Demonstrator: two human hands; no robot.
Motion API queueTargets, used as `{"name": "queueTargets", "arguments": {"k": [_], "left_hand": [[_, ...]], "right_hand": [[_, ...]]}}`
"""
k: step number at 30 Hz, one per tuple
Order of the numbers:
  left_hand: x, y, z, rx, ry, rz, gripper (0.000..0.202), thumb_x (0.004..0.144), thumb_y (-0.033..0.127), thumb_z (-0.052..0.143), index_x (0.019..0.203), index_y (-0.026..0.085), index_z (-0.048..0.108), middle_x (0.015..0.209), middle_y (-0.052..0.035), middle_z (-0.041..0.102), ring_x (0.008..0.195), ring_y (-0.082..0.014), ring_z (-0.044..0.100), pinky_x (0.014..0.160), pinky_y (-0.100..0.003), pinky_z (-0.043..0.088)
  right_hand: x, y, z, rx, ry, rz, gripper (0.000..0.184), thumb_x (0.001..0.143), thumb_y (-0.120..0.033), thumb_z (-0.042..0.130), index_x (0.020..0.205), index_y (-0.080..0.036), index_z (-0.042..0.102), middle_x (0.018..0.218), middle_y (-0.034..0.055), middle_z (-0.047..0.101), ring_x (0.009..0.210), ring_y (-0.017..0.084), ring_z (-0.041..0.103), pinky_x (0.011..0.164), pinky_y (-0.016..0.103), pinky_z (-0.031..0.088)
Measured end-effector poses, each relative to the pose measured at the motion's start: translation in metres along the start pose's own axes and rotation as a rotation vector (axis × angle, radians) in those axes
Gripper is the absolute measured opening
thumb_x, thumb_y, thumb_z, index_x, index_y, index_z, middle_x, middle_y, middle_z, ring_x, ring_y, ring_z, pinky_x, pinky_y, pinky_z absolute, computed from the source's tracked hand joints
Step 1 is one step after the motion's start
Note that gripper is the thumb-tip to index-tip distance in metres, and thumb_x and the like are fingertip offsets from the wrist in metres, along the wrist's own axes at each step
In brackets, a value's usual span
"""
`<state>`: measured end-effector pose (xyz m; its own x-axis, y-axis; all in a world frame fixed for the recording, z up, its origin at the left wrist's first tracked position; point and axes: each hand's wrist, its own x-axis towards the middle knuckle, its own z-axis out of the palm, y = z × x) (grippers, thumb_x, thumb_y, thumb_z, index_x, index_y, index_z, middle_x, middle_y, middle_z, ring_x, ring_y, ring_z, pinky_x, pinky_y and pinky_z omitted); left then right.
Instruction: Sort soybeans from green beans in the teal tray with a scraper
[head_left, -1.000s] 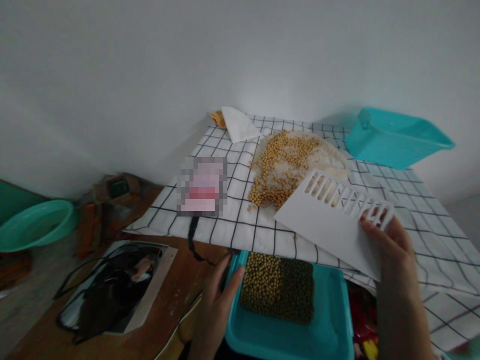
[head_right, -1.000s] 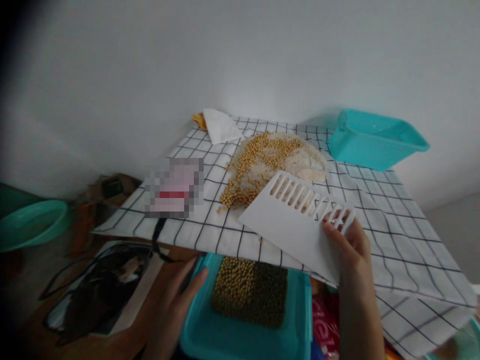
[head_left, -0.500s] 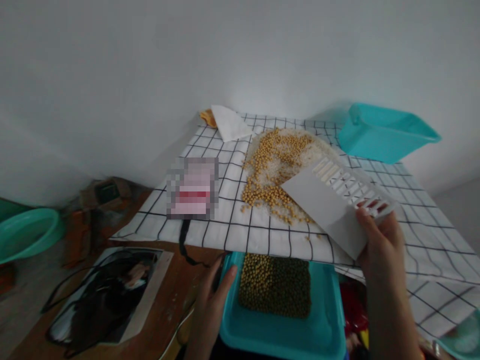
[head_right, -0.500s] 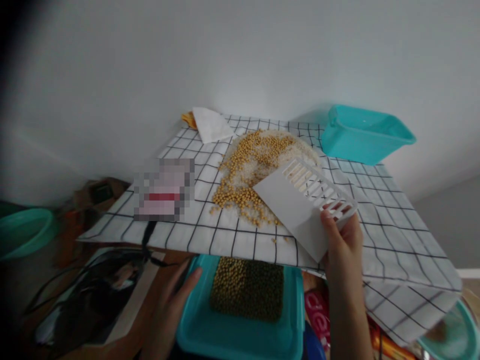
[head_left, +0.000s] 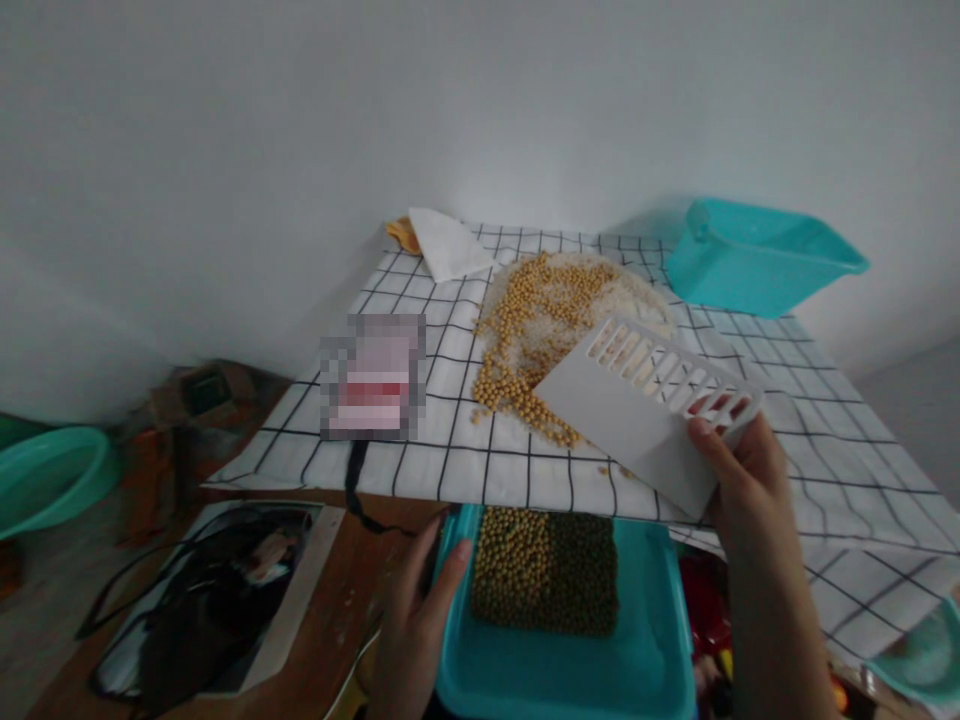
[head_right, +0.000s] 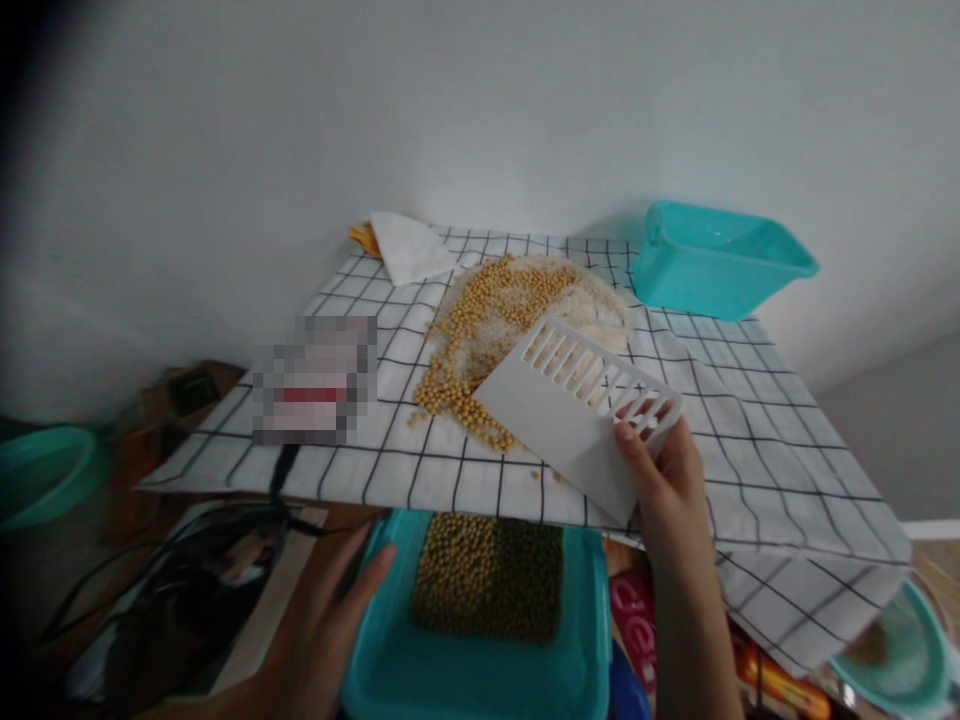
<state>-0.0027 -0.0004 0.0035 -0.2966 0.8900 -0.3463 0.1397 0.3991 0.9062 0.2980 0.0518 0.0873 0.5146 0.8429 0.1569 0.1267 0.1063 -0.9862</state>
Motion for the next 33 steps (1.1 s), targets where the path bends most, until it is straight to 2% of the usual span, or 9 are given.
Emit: {"name": "queueTargets", "arguments": {"k": [4, 8, 14, 20, 24, 26, 27, 30, 33], "left_hand": [[-0.001, -0.007, 0.003, 0.029, 0.047, 0.044, 0.049, 0.076, 0.058, 0.071, 0.113, 0.026, 0.073, 0.131, -0.0078, 0.073, 0.135, -0.0356, 0.056, 0.117, -0.049, 0.040], [0.003, -0.012, 0.002, 0.056, 0.063, 0.025, 0.046, 0.078, 0.058, 0.069, 0.112, 0.028, 0.073, 0.133, -0.0072, 0.072, 0.138, -0.0347, 0.054, 0.116, -0.047, 0.042], [0.007, 0.002, 0.000, 0.006, -0.040, -0.014, 0.054, 0.076, 0.058, 0.069, 0.117, 0.023, 0.071, 0.136, -0.0100, 0.070, 0.138, -0.0347, 0.054, 0.117, -0.047, 0.040], [-0.010, 0.009, 0.008, 0.017, 0.071, 0.020, 0.050, 0.079, 0.058, 0.065, 0.116, 0.024, 0.070, 0.133, -0.0091, 0.072, 0.138, -0.0338, 0.053, 0.118, -0.046, 0.038], [-0.008, 0.004, 0.007, 0.016, 0.056, 0.034, 0.053, 0.078, 0.057, 0.068, 0.119, 0.023, 0.070, 0.131, -0.0090, 0.073, 0.135, -0.0349, 0.056, 0.116, -0.048, 0.042], [-0.003, -0.003, 0.003, 0.033, 0.000, 0.016, 0.052, 0.074, 0.056, 0.072, 0.115, 0.025, 0.073, 0.133, -0.0084, 0.072, 0.135, -0.0353, 0.056, 0.116, -0.046, 0.042], [-0.001, -0.006, 0.001, 0.042, 0.009, 0.028, 0.049, 0.074, 0.058, 0.072, 0.112, 0.026, 0.075, 0.133, -0.0079, 0.072, 0.136, -0.0355, 0.055, 0.116, -0.046, 0.042], [0.005, -0.013, -0.003, 0.044, 0.016, 0.045, 0.045, 0.077, 0.058, 0.070, 0.110, 0.028, 0.075, 0.135, -0.0068, 0.071, 0.138, -0.0345, 0.053, 0.117, -0.045, 0.041], [0.007, -0.011, -0.003, 0.062, 0.034, 0.026, 0.045, 0.077, 0.057, 0.070, 0.110, 0.026, 0.075, 0.133, -0.0086, 0.071, 0.138, -0.0364, 0.053, 0.116, -0.049, 0.042]], "right_hand": [[-0.001, -0.001, -0.001, -0.048, -0.027, 0.006, 0.027, 0.080, -0.043, 0.076, 0.099, -0.025, 0.066, 0.092, 0.0035, 0.068, 0.079, 0.022, 0.063, 0.064, 0.031, 0.048], [-0.002, -0.003, -0.002, -0.045, -0.052, 0.015, 0.028, 0.079, -0.044, 0.076, 0.098, -0.026, 0.065, 0.091, 0.0041, 0.068, 0.082, 0.025, 0.065, 0.066, 0.034, 0.050], [-0.001, -0.005, 0.000, -0.001, -0.011, 0.001, 0.025, 0.078, -0.042, 0.078, 0.093, -0.026, 0.066, 0.090, 0.0026, 0.067, 0.078, 0.021, 0.062, 0.066, 0.031, 0.048], [-0.002, -0.002, -0.002, 0.000, -0.035, 0.028, 0.025, 0.079, -0.040, 0.077, 0.097, -0.027, 0.067, 0.092, 0.0023, 0.068, 0.079, 0.022, 0.063, 0.068, 0.033, 0.047], [-0.003, -0.003, -0.003, -0.010, -0.076, 0.047, 0.025, 0.079, -0.041, 0.077, 0.098, -0.027, 0.067, 0.090, 0.0026, 0.068, 0.076, 0.022, 0.063, 0.068, 0.034, 0.048], [-0.004, -0.004, -0.002, 0.009, -0.067, 0.060, 0.026, 0.078, -0.040, 0.079, 0.096, -0.027, 0.066, 0.086, 0.0017, 0.067, 0.072, 0.020, 0.061, 0.065, 0.032, 0.047], [-0.004, -0.004, -0.002, 0.026, -0.056, 0.059, 0.026, 0.078, -0.039, 0.079, 0.095, -0.027, 0.066, 0.086, 0.0014, 0.066, 0.072, 0.020, 0.060, 0.064, 0.031, 0.046], [-0.003, -0.002, -0.001, 0.078, -0.003, -0.008, 0.024, 0.078, -0.038, 0.079, 0.094, -0.026, 0.066, 0.091, 0.0008, 0.066, 0.075, 0.017, 0.059, 0.064, 0.028, 0.045], [-0.002, 0.003, -0.003, 0.065, 0.006, -0.046, 0.023, 0.079, -0.037, 0.080, 0.094, -0.025, 0.067, 0.090, 0.0002, 0.065, 0.075, 0.015, 0.057, 0.065, 0.026, 0.043]]}}
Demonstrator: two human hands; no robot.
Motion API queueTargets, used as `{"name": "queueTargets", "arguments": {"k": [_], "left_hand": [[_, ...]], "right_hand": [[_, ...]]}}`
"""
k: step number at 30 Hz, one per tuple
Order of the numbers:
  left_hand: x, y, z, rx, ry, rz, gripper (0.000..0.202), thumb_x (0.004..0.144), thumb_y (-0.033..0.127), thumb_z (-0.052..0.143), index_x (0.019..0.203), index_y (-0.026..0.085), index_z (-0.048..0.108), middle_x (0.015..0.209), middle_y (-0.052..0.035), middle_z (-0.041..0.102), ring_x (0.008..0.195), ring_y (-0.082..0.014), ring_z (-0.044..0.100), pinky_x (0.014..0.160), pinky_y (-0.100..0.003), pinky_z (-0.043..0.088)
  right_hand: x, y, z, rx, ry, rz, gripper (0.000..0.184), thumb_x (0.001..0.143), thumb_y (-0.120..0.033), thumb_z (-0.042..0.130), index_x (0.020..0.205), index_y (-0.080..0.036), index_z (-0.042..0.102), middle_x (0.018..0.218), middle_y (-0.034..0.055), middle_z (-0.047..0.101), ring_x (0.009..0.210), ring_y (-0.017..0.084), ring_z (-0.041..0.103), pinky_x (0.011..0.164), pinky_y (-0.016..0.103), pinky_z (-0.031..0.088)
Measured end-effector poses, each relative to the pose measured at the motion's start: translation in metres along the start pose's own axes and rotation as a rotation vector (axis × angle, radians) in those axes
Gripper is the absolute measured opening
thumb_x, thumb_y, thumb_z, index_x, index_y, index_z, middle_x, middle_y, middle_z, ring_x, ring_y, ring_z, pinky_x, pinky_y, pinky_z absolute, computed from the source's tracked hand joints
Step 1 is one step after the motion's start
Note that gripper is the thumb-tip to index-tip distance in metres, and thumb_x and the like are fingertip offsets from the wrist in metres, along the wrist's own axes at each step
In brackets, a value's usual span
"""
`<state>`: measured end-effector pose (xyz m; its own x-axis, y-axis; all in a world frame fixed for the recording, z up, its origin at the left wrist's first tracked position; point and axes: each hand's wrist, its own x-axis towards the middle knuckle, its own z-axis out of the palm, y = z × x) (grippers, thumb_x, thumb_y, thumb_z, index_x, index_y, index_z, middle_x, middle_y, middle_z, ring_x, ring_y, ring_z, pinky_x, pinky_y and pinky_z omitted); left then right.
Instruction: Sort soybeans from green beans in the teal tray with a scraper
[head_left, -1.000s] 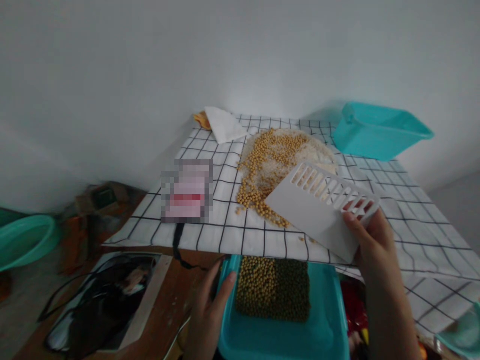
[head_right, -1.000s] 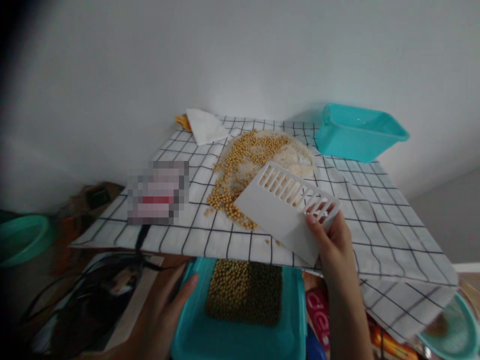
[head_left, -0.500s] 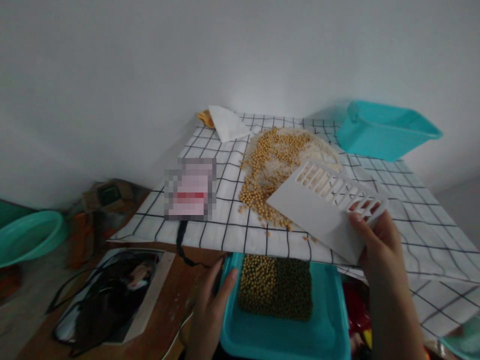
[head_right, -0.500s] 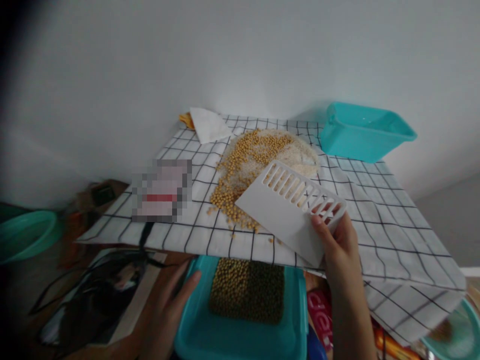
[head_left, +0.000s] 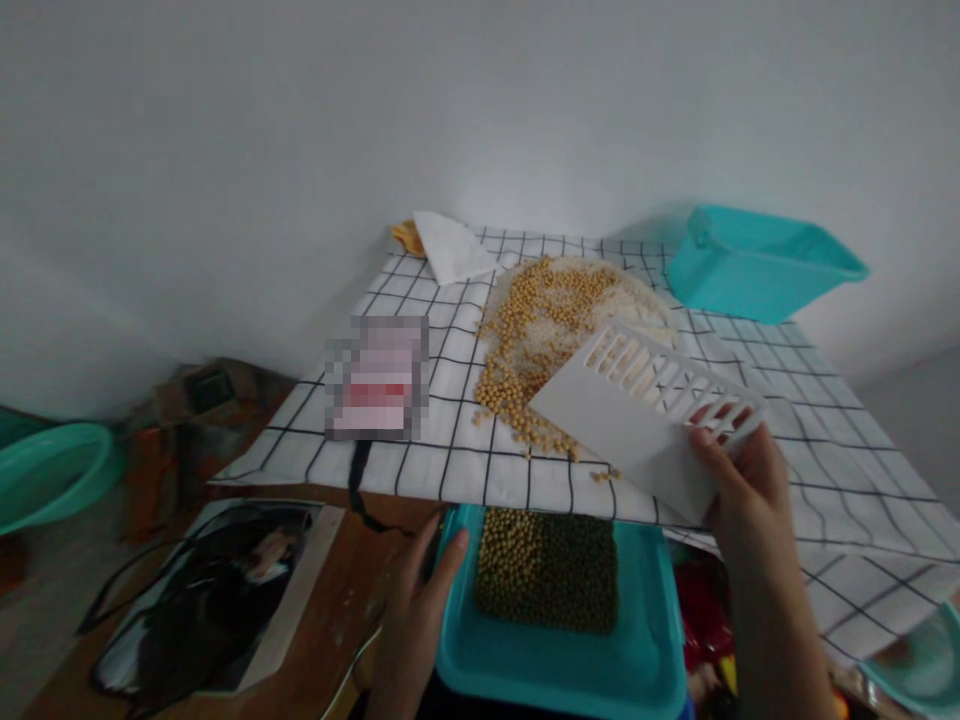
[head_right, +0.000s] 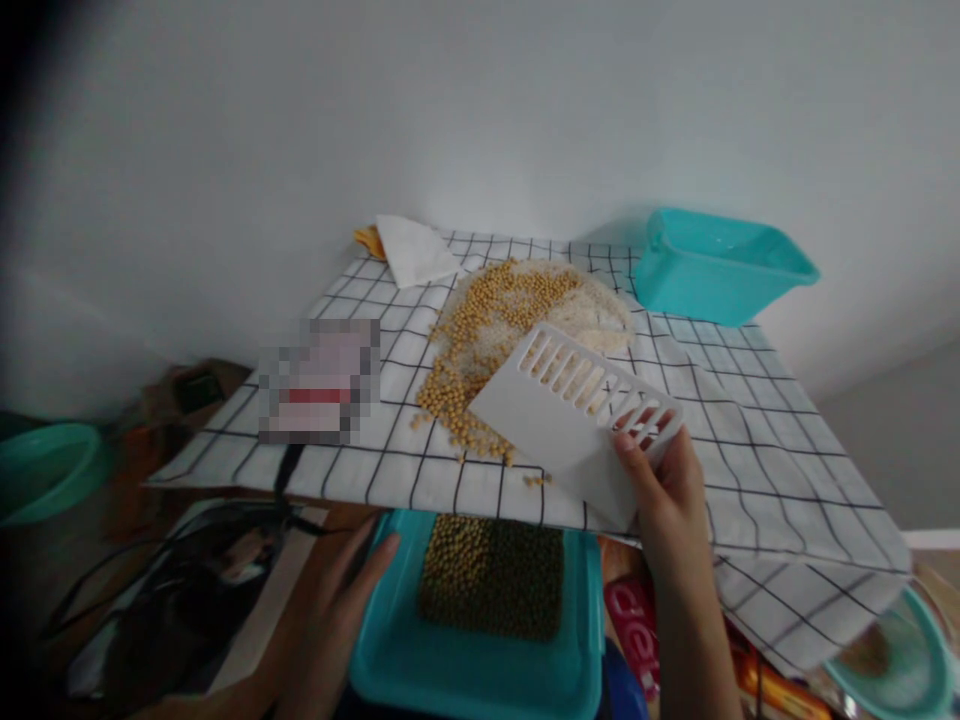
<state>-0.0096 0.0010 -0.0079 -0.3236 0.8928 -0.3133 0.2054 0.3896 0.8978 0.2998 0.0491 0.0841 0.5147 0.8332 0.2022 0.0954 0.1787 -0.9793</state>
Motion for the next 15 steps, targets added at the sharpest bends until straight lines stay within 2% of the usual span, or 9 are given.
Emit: {"name": "queueTargets", "arguments": {"k": [2, 5, 7, 9, 11, 15], "left_hand": [[-0.002, 0.007, 0.001, 0.004, 0.006, -0.004, 0.044, 0.075, 0.057, 0.071, 0.105, 0.025, 0.076, 0.131, -0.0095, 0.073, 0.137, -0.0376, 0.054, 0.116, -0.050, 0.043], [-0.009, 0.018, 0.006, -0.042, -0.046, 0.016, 0.049, 0.078, 0.056, 0.068, 0.115, 0.023, 0.073, 0.129, -0.0090, 0.074, 0.132, -0.0346, 0.059, 0.113, -0.048, 0.046], [-0.015, 0.022, 0.010, -0.051, 0.017, 0.012, 0.050, 0.078, 0.053, 0.067, 0.117, 0.022, 0.072, 0.129, -0.0092, 0.074, 0.133, -0.0338, 0.059, 0.115, -0.047, 0.044], [-0.017, 0.022, 0.011, -0.058, 0.048, 0.008, 0.049, 0.080, 0.052, 0.066, 0.118, 0.023, 0.071, 0.131, -0.0083, 0.073, 0.134, -0.0327, 0.058, 0.115, -0.046, 0.044], [-0.016, 0.019, 0.009, -0.068, 0.030, 0.005, 0.050, 0.078, 0.053, 0.069, 0.117, 0.023, 0.072, 0.131, -0.0079, 0.073, 0.133, -0.0330, 0.058, 0.115, -0.046, 0.044], [-0.007, 0.012, 0.001, -0.053, -0.082, -0.005, 0.055, 0.073, 0.057, 0.073, 0.116, 0.023, 0.073, 0.131, -0.0079, 0.073, 0.132, -0.0342, 0.059, 0.114, -0.046, 0.046]], "right_hand": [[-0.001, 0.002, -0.001, -0.031, -0.021, 0.021, 0.023, 0.079, -0.037, 0.080, 0.094, -0.024, 0.068, 0.088, 0.0002, 0.065, 0.073, 0.015, 0.056, 0.064, 0.026, 0.042], [-0.002, 0.000, 0.001, -0.008, -0.026, 0.019, 0.024, 0.077, -0.035, 0.082, 0.093, -0.024, 0.068, 0.086, 0.0000, 0.065, 0.074, 0.016, 0.057, 0.065, 0.027, 0.043], [-0.003, -0.005, 0.006, 0.065, 0.014, 0.020, 0.026, 0.075, -0.034, 0.082, 0.095, -0.023, 0.069, 0.091, 0.0005, 0.067, 0.078, 0.017, 0.059, 0.068, 0.028, 0.045], [-0.004, -0.011, 0.009, 0.145, 0.079, 0.034, 0.029, 0.074, -0.034, 0.081, 0.097, -0.023, 0.069, 0.098, 0.0016, 0.068, 0.085, 0.018, 0.061, 0.073, 0.029, 0.047], [-0.006, -0.017, 0.007, 0.178, 0.173, 0.031, 0.029, 0.072, -0.033, 0.081, 0.095, -0.021, 0.069, 0.101, 0.0018, 0.067, 0.089, 0.018, 0.061, 0.076, 0.028, 0.046], [-0.016, -0.024, -0.022, 0.155, 0.411, -0.011, 0.029, 0.060, -0.025, 0.086, 0.073, -0.020, 0.060, 0.084, -0.0015, 0.058, 0.078, 0.013, 0.054, 0.071, 0.025, 0.041]]}}
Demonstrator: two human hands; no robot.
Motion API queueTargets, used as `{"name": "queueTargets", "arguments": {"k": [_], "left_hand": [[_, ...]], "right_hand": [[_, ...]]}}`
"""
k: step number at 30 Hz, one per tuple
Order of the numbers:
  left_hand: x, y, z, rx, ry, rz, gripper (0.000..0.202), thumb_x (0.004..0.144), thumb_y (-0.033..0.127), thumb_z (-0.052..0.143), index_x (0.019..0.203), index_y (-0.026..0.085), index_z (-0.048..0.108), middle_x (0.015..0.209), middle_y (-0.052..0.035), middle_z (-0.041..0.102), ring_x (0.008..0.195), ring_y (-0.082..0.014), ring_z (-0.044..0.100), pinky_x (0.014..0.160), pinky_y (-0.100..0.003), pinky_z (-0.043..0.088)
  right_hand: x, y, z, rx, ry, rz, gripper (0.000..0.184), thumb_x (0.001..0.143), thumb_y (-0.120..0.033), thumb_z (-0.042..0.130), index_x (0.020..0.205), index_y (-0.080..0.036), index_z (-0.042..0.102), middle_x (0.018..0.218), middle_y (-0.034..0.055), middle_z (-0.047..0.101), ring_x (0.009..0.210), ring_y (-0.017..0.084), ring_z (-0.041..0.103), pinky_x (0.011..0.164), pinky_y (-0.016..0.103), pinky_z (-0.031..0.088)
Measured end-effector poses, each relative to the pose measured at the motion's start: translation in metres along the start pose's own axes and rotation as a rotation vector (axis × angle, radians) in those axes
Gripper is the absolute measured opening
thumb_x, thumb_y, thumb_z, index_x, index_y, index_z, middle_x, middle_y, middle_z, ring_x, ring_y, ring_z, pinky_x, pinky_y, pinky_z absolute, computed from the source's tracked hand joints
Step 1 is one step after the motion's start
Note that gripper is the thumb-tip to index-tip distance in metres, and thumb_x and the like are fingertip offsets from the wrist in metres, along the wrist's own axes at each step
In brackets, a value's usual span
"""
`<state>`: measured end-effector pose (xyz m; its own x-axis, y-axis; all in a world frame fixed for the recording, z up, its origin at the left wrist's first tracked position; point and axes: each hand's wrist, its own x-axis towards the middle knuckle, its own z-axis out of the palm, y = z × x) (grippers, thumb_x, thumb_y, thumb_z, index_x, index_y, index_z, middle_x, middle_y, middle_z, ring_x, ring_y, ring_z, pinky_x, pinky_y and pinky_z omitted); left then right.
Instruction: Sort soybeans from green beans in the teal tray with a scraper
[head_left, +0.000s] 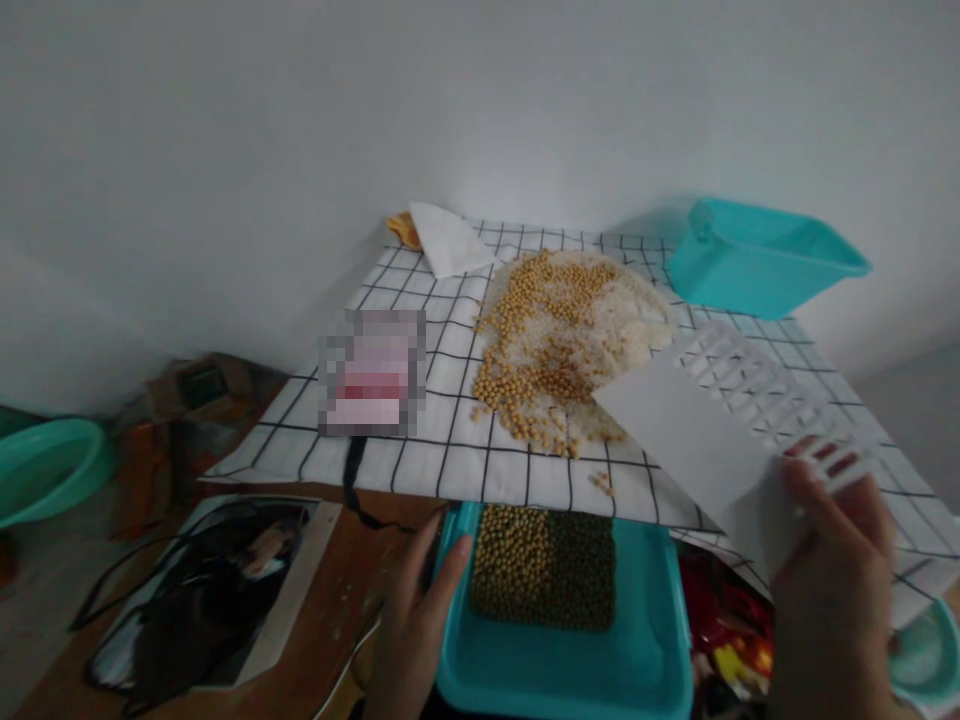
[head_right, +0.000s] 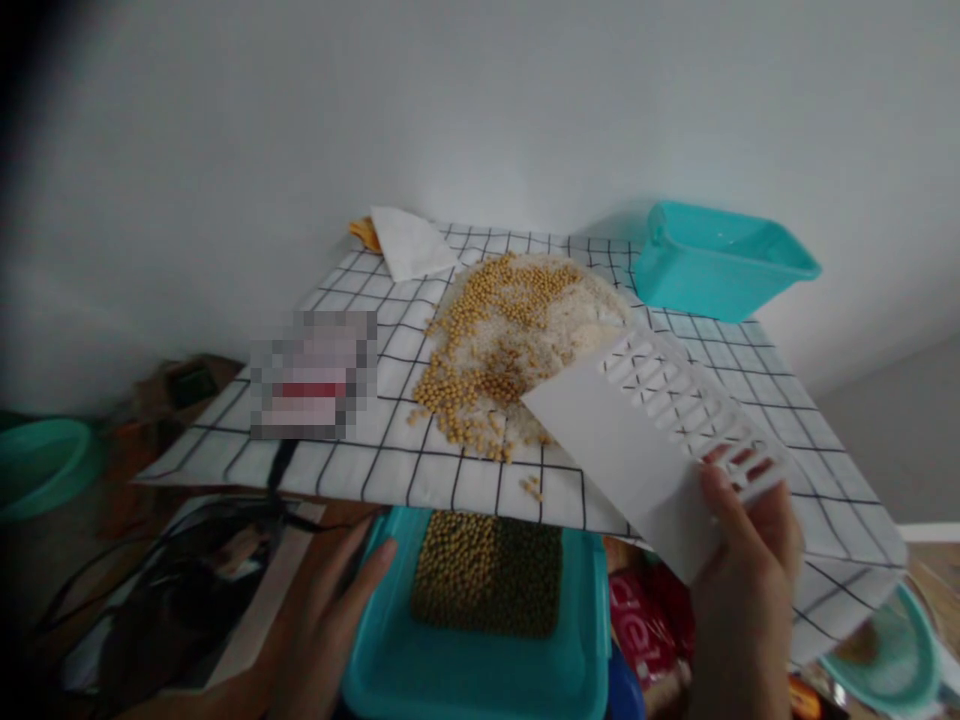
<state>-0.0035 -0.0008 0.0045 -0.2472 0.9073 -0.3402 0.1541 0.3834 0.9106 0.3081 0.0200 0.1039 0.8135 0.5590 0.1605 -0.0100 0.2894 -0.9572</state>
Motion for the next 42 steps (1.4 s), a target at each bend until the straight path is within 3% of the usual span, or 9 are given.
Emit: {"name": "queueTargets", "arguments": {"k": [4, 7, 10, 17, 24, 29, 32, 39, 42], "left_hand": [[0.004, -0.001, -0.004, 0.008, 0.029, 0.022, 0.052, 0.071, 0.058, 0.075, 0.111, 0.025, 0.075, 0.129, -0.0065, 0.074, 0.131, -0.0347, 0.061, 0.112, -0.046, 0.048], [0.003, 0.005, -0.002, 0.048, -0.035, 0.037, 0.047, 0.075, 0.054, 0.073, 0.113, 0.027, 0.075, 0.132, -0.0047, 0.073, 0.132, -0.0332, 0.060, 0.113, -0.046, 0.047], [-0.001, 0.012, 0.003, 0.021, 0.043, 0.028, 0.050, 0.078, 0.057, 0.068, 0.117, 0.026, 0.073, 0.130, -0.0049, 0.074, 0.131, -0.0320, 0.061, 0.112, -0.046, 0.048], [-0.002, 0.012, 0.002, 0.161, -0.042, 0.102, 0.054, 0.083, 0.055, 0.063, 0.124, 0.020, 0.069, 0.133, -0.0088, 0.072, 0.131, -0.0309, 0.061, 0.111, -0.043, 0.047], [0.005, 0.001, -0.005, 0.232, -0.039, 0.182, 0.053, 0.086, 0.054, 0.062, 0.127, 0.021, 0.068, 0.130, -0.0075, 0.074, 0.128, -0.0300, 0.063, 0.108, -0.041, 0.050], [0.003, 0.003, -0.007, 0.312, -0.062, 0.279, 0.050, 0.091, 0.052, 0.057, 0.129, 0.021, 0.066, 0.128, -0.0065, 0.075, 0.124, -0.0278, 0.066, 0.103, -0.038, 0.054], [-0.001, 0.007, -0.006, 0.291, -0.064, 0.254, 0.049, 0.093, 0.051, 0.055, 0.130, 0.020, 0.064, 0.133, -0.0077, 0.072, 0.128, -0.0269, 0.063, 0.108, -0.039, 0.050], [-0.007, 0.015, -0.003, 0.231, -0.066, 0.165, 0.054, 0.090, 0.056, 0.055, 0.130, 0.020, 0.064, 0.135, -0.0080, 0.071, 0.130, -0.0283, 0.061, 0.110, -0.041, 0.047], [-0.007, 0.018, 0.000, 0.228, -0.023, 0.166, 0.057, 0.087, 0.058, 0.056, 0.127, 0.018, 0.066, 0.135, -0.0101, 0.071, 0.131, -0.0302, 0.061, 0.110, -0.043, 0.046]], "right_hand": [[-0.005, -0.010, -0.036, -0.170, 0.095, 0.087, 0.033, 0.056, -0.025, 0.087, 0.072, -0.023, 0.058, 0.089, 0.0000, 0.059, 0.077, 0.015, 0.053, 0.067, 0.031, 0.040], [-0.015, -0.014, -0.046, -0.260, 0.087, 0.152, 0.028, 0.060, -0.031, 0.084, 0.073, -0.024, 0.060, 0.087, 0.0001, 0.059, 0.076, 0.017, 0.051, 0.066, 0.034, 0.038], [-0.022, -0.014, -0.045, -0.278, 0.054, 0.183, 0.025, 0.062, -0.031, 0.082, 0.076, -0.023, 0.063, 0.085, -0.0005, 0.059, 0.075, 0.017, 0.052, 0.066, 0.032, 0.039], [-0.023, -0.010, -0.036, -0.236, 0.040, 0.229, 0.038, 0.052, -0.038, 0.090, 0.079, -0.022, 0.067, 0.076, -0.0009, 0.059, 0.068, 0.013, 0.054, 0.053, 0.022, 0.039], [-0.041, -0.034, -0.024, -0.266, 0.050, 0.207, 0.028, 0.062, -0.033, 0.086, 0.082, -0.023, 0.069, 0.083, -0.0002, 0.062, 0.077, 0.014, 0.058, 0.063, 0.022, 0.045], [-0.033, -0.025, -0.028, -0.206, -0.018, 0.172, 0.029, 0.065, -0.029, 0.086, 0.084, -0.022, 0.065, 0.090, -0.0009, 0.061, 0.078, 0.014, 0.057, 0.064, 0.021, 0.047], [-0.030, -0.019, -0.024, -0.176, -0.083, 0.188, 0.026, 0.070, -0.029, 0.085, 0.087, -0.023, 0.066, 0.088, -0.0009, 0.060, 0.076, 0.013, 0.056, 0.061, 0.019, 0.048], [-0.036, -0.018, -0.013, -0.178, -0.102, 0.186, 0.022, 0.073, -0.028, 0.083, 0.088, -0.023, 0.068, 0.078, 0.0001, 0.062, 0.066, 0.016, 0.059, 0.049, 0.022, 0.046], [-0.035, -0.019, -0.012, -0.161, -0.090, 0.181, 0.022, 0.072, -0.027, 0.083, 0.087, -0.022, 0.068, 0.078, -0.0009, 0.062, 0.069, 0.014, 0.058, 0.054, 0.020, 0.046]]}}
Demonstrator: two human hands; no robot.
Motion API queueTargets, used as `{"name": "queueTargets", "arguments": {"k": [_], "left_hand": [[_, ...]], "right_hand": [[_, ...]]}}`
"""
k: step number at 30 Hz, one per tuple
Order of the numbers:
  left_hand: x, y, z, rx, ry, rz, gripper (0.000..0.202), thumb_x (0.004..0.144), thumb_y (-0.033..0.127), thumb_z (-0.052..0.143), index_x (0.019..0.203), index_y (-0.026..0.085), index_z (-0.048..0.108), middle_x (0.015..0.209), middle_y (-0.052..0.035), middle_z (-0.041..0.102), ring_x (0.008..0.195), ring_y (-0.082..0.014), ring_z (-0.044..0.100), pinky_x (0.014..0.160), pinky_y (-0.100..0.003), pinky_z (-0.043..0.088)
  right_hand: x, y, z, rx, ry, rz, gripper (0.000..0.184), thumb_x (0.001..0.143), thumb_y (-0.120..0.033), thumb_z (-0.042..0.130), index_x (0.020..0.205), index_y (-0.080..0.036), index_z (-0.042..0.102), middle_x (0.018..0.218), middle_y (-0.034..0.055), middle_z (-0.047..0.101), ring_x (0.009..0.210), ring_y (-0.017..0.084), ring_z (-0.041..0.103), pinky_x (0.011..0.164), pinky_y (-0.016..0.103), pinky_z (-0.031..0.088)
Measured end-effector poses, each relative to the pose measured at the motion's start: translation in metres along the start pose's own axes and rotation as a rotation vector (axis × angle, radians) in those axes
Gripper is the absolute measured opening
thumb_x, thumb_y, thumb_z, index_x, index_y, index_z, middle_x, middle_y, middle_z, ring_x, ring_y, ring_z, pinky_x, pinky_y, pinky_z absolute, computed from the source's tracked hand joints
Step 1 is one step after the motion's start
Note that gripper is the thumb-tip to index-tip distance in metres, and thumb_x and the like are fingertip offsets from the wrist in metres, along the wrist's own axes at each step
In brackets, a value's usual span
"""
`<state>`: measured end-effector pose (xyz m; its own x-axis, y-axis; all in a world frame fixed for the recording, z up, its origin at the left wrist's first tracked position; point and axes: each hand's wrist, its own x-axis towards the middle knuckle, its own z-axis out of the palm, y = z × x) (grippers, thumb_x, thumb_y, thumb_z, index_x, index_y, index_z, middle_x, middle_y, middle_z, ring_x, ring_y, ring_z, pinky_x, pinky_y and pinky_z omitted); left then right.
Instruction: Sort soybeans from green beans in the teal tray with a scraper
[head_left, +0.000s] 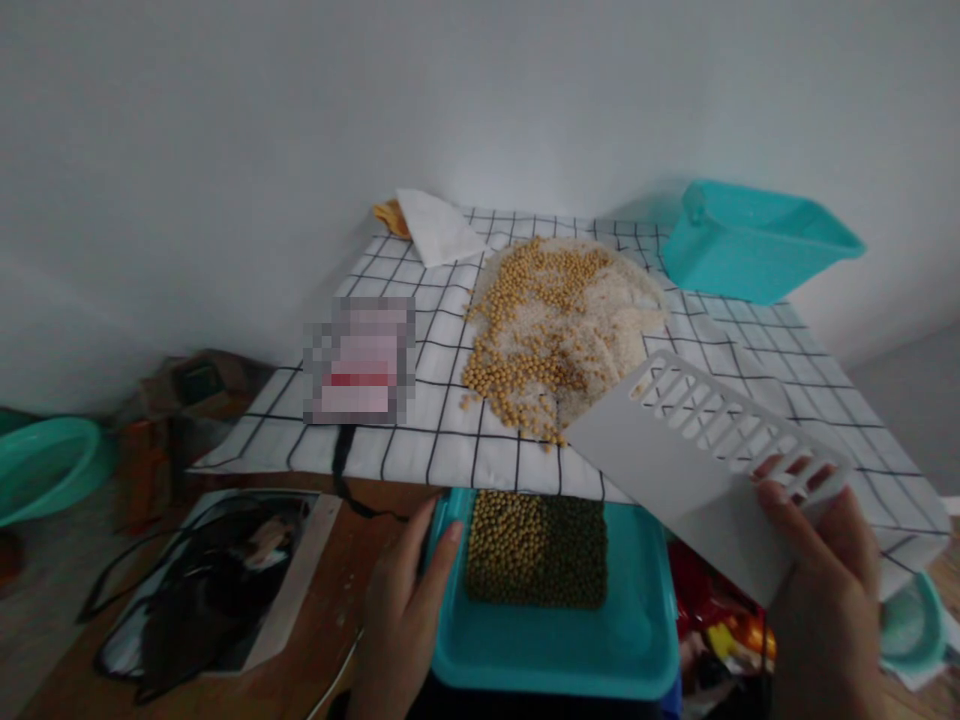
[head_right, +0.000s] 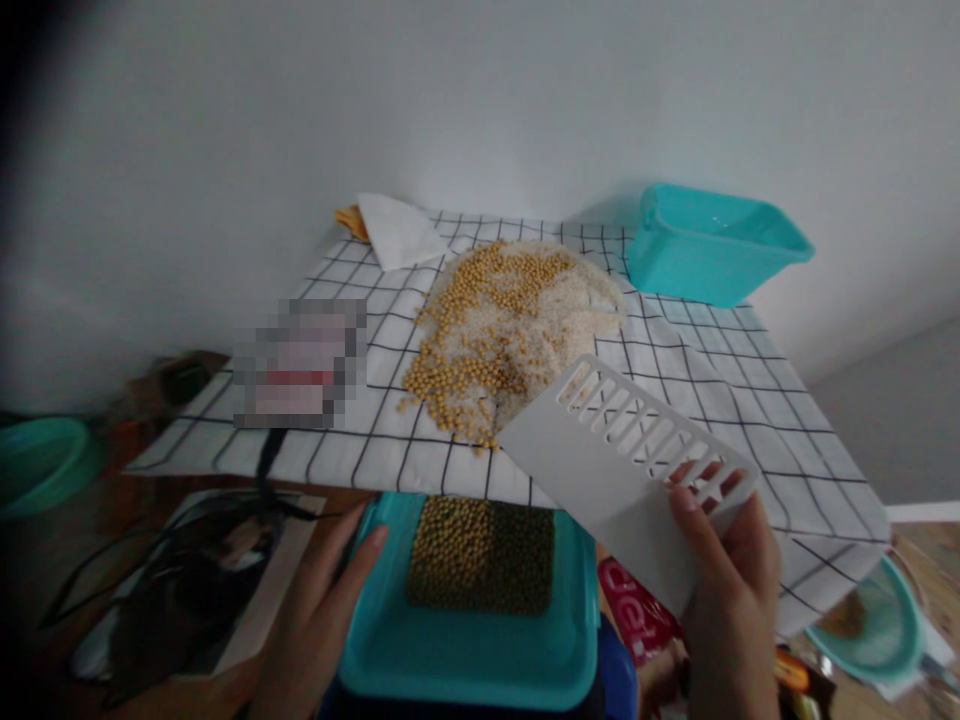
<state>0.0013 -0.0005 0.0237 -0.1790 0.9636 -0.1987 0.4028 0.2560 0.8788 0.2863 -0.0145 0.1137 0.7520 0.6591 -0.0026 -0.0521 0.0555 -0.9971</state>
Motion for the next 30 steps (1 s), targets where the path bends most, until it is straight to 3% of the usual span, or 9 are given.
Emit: {"name": "queueTargets", "arguments": {"k": [6, 11, 14, 21, 24, 30], "left_hand": [[-0.004, 0.000, 0.005, 0.012, 0.035, -0.017, 0.059, 0.087, 0.060, 0.054, 0.126, 0.018, 0.066, 0.129, -0.0120, 0.074, 0.127, -0.0326, 0.063, 0.109, -0.046, 0.046], [-0.009, -0.001, 0.005, 0.054, 0.083, 0.055, 0.048, 0.094, 0.051, 0.050, 0.128, 0.021, 0.064, 0.130, -0.0100, 0.074, 0.126, -0.0288, 0.064, 0.110, -0.041, 0.046], [-0.010, -0.005, 0.002, 0.089, 0.049, 0.131, 0.047, 0.093, 0.049, 0.053, 0.129, 0.021, 0.064, 0.132, -0.0099, 0.073, 0.126, -0.0282, 0.065, 0.109, -0.040, 0.048], [-0.002, -0.015, 0.001, 0.102, 0.015, 0.063, 0.050, 0.091, 0.049, 0.053, 0.129, 0.018, 0.065, 0.132, -0.0127, 0.072, 0.126, -0.0308, 0.065, 0.107, -0.043, 0.051], [0.000, -0.013, 0.002, 0.126, 0.007, 0.050, 0.050, 0.091, 0.048, 0.054, 0.129, 0.017, 0.065, 0.131, -0.0145, 0.072, 0.124, -0.0324, 0.066, 0.107, -0.047, 0.050], [0.003, -0.008, -0.003, 0.094, -0.021, 0.056, 0.053, 0.093, 0.051, 0.051, 0.133, 0.018, 0.063, 0.137, -0.0124, 0.069, 0.129, -0.0295, 0.062, 0.110, -0.045, 0.048]], "right_hand": [[-0.003, -0.001, -0.001, -0.030, -0.001, 0.007, 0.024, 0.072, -0.029, 0.084, 0.088, -0.021, 0.067, 0.082, -0.0010, 0.063, 0.069, 0.013, 0.056, 0.057, 0.022, 0.042], [-0.006, 0.003, -0.003, -0.038, -0.003, 0.010, 0.021, 0.072, -0.028, 0.082, 0.086, -0.022, 0.067, 0.082, 0.0004, 0.063, 0.072, 0.015, 0.057, 0.059, 0.025, 0.044], [-0.006, 0.006, -0.006, -0.033, 0.019, 0.039, 0.020, 0.072, -0.029, 0.081, 0.085, -0.022, 0.067, 0.083, 0.0004, 0.064, 0.072, 0.016, 0.057, 0.058, 0.025, 0.043], [-0.005, 0.012, -0.017, -0.051, 0.010, -0.026, 0.022, 0.069, -0.033, 0.081, 0.079, -0.021, 0.065, 0.079, -0.0010, 0.063, 0.072, 0.016, 0.057, 0.060, 0.027, 0.041], [-0.006, 0.009, -0.013, -0.038, 0.047, -0.013, 0.020, 0.071, -0.031, 0.081, 0.084, -0.022, 0.067, 0.082, -0.0008, 0.064, 0.073, 0.016, 0.056, 0.060, 0.027, 0.041], [-0.006, 0.004, 0.001, -0.028, 0.010, 0.019, 0.019, 0.074, -0.030, 0.082, 0.085, -0.024, 0.069, 0.077, -0.0018, 0.063, 0.070, 0.015, 0.057, 0.059, 0.024, 0.042]]}}
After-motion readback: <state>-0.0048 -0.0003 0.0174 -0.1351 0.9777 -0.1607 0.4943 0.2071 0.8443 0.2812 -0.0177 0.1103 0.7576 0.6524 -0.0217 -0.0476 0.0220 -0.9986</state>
